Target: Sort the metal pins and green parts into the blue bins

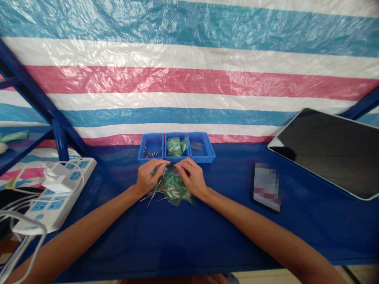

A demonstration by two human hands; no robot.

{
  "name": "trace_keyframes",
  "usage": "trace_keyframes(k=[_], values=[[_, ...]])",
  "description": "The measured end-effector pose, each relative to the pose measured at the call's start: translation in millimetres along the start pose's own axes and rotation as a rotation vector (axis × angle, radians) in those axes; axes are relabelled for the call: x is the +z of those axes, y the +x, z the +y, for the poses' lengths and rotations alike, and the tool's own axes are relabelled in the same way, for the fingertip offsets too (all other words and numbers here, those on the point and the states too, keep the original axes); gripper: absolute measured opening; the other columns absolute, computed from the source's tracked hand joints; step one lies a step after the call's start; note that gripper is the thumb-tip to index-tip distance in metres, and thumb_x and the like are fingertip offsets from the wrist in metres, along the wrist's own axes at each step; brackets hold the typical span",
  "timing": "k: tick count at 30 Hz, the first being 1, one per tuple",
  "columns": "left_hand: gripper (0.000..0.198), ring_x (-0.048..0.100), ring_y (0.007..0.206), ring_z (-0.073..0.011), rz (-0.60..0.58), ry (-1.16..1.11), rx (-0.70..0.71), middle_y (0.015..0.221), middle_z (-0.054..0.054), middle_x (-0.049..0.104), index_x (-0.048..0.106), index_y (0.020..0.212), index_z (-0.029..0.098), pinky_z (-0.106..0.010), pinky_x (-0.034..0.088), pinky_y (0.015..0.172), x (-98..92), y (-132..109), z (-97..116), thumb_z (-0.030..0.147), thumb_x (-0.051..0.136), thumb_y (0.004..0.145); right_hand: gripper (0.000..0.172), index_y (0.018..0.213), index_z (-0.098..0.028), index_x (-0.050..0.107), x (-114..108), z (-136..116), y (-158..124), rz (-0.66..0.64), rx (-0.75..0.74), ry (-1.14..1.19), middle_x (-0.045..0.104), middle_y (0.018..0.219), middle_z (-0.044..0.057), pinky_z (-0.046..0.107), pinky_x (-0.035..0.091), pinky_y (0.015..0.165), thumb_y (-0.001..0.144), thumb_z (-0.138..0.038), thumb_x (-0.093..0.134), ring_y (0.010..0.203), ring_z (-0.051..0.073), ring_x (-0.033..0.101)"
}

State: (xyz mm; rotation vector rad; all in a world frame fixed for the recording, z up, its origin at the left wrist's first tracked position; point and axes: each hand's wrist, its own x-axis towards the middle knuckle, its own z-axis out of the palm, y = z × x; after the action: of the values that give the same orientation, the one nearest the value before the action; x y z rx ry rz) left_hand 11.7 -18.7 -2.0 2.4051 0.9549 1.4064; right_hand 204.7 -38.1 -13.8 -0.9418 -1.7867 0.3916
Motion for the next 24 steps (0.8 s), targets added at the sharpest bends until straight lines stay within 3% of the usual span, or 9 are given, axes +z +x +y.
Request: trace_keyframes(k=[9, 17, 24], values=[[0.026, 0.056, 0.084, -0.0144, 0.020, 0.083, 0.083, 0.090, -0.005, 0.062, 0.063, 0.113, 0.022, -0.030, 0.047, 0.077, 2.9, 2.2, -6.0, 0.019, 0.049, 0.090, 0.022, 0.092, -0.018, 0.065, -2.0, -2.9, -0.1, 0.046, -0.002, 0.013, 0.061, 0.085, 0.006, 0.030, 0.045, 0.076, 0.093, -0.027, 0.045, 0.081, 0.017, 0.057], [0.012, 0.065, 0.078, -0.0141, 0.104, 0.022, 0.063, 0.084, -0.004, 0.070, 0.068, 0.093, 0.018, -0.027, 0.051, 0.076, 7.0, -1.7, -9.3, 0.023, 0.062, 0.083, 0.022, 0.092, -0.018, 0.065, -2.2, -3.3, -0.3, 0.058, -0.003, 0.022, 0.062, 0.084, 0.006, 0.029, 0.045, 0.074, 0.093, -0.028, 0.045, 0.078, 0.016, 0.056], [0.009, 0.068, 0.080, -0.0143, 0.112, 0.030, 0.062, 0.087, -0.003, 0.073, 0.070, 0.082, 0.018, -0.026, 0.053, 0.079, 7.0, -5.9, -13.6, 0.024, 0.063, 0.082, 0.021, 0.102, -0.019, 0.065, 1.5, 3.6, -2.3, -0.063, -0.048, 0.013, 0.061, 0.085, 0.005, 0.027, 0.045, 0.063, 0.088, -0.032, 0.056, 0.069, 0.014, 0.054]])
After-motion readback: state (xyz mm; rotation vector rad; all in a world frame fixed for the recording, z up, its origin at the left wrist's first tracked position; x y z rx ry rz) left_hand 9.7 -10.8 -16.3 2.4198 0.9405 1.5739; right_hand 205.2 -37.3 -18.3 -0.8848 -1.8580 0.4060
